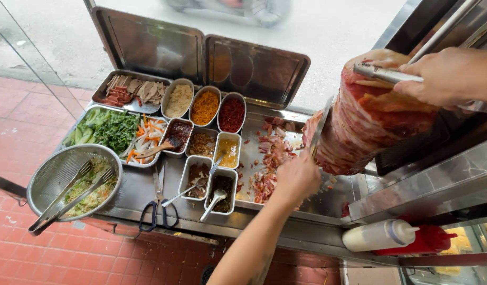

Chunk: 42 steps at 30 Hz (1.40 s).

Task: Slicing meat from a vertical rotisserie and organizing the sliced pieces into a tray.

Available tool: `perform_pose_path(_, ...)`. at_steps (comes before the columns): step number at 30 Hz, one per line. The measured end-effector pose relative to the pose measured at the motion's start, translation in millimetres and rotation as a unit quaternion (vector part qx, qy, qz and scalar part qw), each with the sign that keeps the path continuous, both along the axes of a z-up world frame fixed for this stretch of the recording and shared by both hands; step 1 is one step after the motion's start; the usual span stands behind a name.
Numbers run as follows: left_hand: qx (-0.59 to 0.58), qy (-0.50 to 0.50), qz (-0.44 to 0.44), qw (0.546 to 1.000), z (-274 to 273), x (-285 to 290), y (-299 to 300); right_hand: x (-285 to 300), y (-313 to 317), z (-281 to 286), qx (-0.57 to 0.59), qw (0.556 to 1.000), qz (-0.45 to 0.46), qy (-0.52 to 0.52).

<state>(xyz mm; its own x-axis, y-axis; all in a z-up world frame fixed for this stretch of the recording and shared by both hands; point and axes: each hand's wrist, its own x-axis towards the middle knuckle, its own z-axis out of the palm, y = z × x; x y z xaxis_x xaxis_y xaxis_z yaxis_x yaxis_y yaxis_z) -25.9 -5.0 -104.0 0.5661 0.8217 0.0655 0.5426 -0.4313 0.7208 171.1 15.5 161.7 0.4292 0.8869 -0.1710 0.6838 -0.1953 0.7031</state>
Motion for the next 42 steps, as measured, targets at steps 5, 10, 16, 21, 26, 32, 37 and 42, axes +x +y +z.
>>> perform_pose_path(5, -0.026, 0.021, -0.007, 0.999, -17, -4, -16, 1, 0, 5, -0.002, 0.999, -0.032, 0.016)
perform_pose_path(10, 0.011, -0.008, 0.024, 1.0, -24, -11, -30, 4, -13, 1, 0.003, 1.0, -0.021, 0.001)
perform_pose_path(16, -0.013, 0.012, 0.026, 1.0, -27, 4, -7, -25, -12, 9, 0.0, 0.999, -0.039, 0.008)
perform_pose_path(21, -0.015, 0.038, 0.028, 0.999, -17, -2, -15, -23, -17, 10, -0.006, 0.999, -0.039, 0.008)
perform_pose_path(26, -0.043, 0.083, 0.022, 0.995, -21, 21, 8, -23, -17, 6, -0.008, 1.0, -0.008, -0.016)
perform_pose_path(32, -0.006, 0.029, 0.04, 0.999, -46, -2, -14, -33, -21, 11, -0.005, 0.999, -0.033, 0.017)
perform_pose_path(37, -0.154, 0.094, 0.014, 0.983, -19, 26, 22, -30, -27, 8, -0.007, 0.999, -0.049, 0.0)
perform_pose_path(42, -0.104, 0.014, 0.038, 0.994, -41, -3, -22, -27, -33, 9, 0.003, 0.999, -0.041, 0.013)
